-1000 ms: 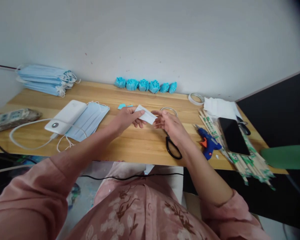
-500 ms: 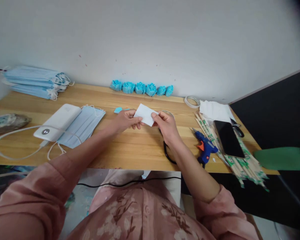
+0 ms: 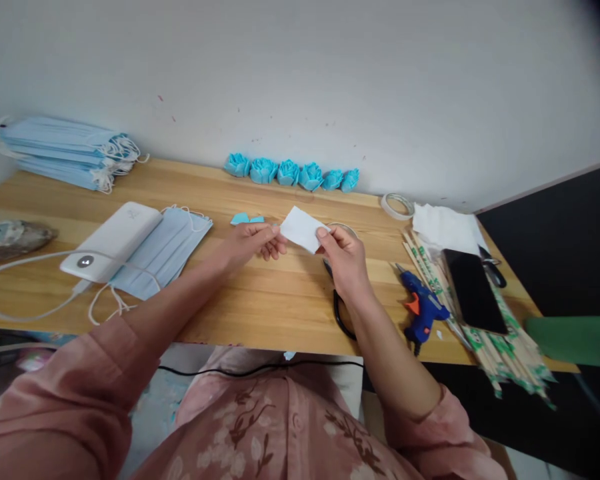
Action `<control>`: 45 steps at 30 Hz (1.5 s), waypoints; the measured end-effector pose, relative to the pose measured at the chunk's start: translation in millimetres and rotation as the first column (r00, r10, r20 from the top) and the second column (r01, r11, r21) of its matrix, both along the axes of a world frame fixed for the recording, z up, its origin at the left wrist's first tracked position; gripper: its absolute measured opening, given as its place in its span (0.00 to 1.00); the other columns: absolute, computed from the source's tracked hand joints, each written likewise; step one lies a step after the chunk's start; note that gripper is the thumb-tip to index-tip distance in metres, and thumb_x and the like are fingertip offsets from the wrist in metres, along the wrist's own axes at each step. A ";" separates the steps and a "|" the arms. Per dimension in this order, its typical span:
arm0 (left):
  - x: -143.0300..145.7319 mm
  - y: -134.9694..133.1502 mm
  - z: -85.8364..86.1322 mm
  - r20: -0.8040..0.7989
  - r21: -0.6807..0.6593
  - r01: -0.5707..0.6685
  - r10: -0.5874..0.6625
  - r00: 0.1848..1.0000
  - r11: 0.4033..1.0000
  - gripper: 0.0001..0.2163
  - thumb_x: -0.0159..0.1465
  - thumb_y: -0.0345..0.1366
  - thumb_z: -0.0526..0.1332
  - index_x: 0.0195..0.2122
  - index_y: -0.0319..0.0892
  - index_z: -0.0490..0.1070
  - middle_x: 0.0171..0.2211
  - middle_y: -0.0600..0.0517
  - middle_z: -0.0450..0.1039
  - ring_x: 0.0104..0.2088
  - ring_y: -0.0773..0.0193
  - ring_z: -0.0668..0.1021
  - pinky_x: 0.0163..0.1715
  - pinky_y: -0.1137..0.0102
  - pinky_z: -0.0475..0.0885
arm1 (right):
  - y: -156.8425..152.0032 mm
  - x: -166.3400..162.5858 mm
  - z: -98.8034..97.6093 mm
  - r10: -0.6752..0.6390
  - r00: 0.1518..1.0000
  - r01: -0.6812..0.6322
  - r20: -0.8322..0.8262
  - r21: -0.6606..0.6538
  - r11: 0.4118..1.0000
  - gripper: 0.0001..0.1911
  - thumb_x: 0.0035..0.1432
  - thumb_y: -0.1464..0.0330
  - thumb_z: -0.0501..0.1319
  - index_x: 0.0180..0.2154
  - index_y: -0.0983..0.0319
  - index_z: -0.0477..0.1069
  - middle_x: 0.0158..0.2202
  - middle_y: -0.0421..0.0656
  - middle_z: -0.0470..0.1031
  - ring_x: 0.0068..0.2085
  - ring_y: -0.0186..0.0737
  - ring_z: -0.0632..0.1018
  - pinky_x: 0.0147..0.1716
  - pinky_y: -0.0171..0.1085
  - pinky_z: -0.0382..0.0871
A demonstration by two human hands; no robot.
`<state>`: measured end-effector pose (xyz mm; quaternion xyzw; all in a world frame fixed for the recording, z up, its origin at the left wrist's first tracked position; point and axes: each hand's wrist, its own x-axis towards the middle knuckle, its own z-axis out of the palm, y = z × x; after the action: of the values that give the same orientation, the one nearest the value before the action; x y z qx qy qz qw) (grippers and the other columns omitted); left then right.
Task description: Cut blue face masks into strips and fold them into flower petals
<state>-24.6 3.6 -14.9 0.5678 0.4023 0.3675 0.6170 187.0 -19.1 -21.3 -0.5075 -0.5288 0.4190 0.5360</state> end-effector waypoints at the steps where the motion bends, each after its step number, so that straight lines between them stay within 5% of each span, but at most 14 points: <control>1: 0.3 -0.1 0.1 0.010 0.015 -0.009 0.009 1.000 1.000 0.22 0.61 0.56 0.63 0.31 0.37 0.77 0.28 0.47 0.79 0.27 0.66 0.77 0.29 0.71 0.71 | -1.1 0.7 0.6 0.015 1.000 -0.016 0.020 0.013 1.000 0.21 0.56 0.48 0.66 0.26 0.59 0.72 0.24 0.37 0.72 0.28 0.34 0.71 0.33 0.35 0.68; 8: 5.1 -4.5 3.6 -0.106 0.040 0.018 -0.013 0.994 0.999 0.15 0.57 0.47 0.69 0.34 0.38 0.78 0.27 0.51 0.79 0.27 0.66 0.77 0.30 0.72 0.72 | -11.0 -1.3 7.2 0.101 0.969 -0.112 0.224 0.038 0.993 0.17 0.59 0.50 0.65 0.39 0.56 0.78 0.27 0.38 0.74 0.29 0.38 0.73 0.31 0.38 0.68; 13: 4.9 -7.6 1.5 0.024 -0.041 -0.078 0.079 0.997 0.996 0.17 0.60 0.48 0.67 0.34 0.36 0.78 0.26 0.47 0.80 0.28 0.64 0.79 0.30 0.71 0.73 | -15.6 2.4 7.9 0.062 0.991 -0.072 0.119 0.087 0.994 0.18 0.66 0.54 0.60 0.53 0.54 0.70 0.35 0.41 0.80 0.36 0.41 0.80 0.40 0.42 0.74; 20: 6.5 -8.2 0.1 0.237 -0.120 -0.075 0.102 0.966 0.990 0.20 0.57 0.51 0.71 0.34 0.34 0.78 0.28 0.44 0.82 0.28 0.63 0.80 0.32 0.69 0.74 | -17.9 5.7 4.4 0.109 0.957 -0.163 0.270 0.183 0.970 0.09 0.64 0.64 0.61 0.46 0.54 0.75 0.43 0.42 0.81 0.45 0.42 0.81 0.46 0.42 0.75; 35: 5.5 -9.2 -2.4 0.098 -0.058 0.027 -0.021 0.995 0.998 0.21 0.61 0.52 0.65 0.33 0.35 0.81 0.32 0.42 0.83 0.29 0.63 0.79 0.36 0.67 0.75 | -19.3 6.0 7.3 0.003 0.936 -0.068 0.351 0.172 0.983 0.06 0.62 0.61 0.65 0.38 0.54 0.79 0.36 0.40 0.82 0.35 0.41 0.79 0.39 0.41 0.74; 45: 6.7 -10.3 -1.2 0.154 -0.083 0.044 -0.031 0.988 0.996 0.20 0.58 0.52 0.68 0.33 0.37 0.80 0.33 0.45 0.83 0.31 0.64 0.81 0.33 0.70 0.75 | -16.7 4.0 6.2 0.034 0.960 -0.067 0.278 0.108 0.992 0.09 0.60 0.58 0.66 0.34 0.56 0.77 0.33 0.40 0.80 0.35 0.40 0.78 0.36 0.39 0.72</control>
<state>-17.9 -6.7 -16.1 0.5185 0.3587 0.3802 0.6767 191.0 -35.8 -15.1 -0.5152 -0.6345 0.3264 0.4748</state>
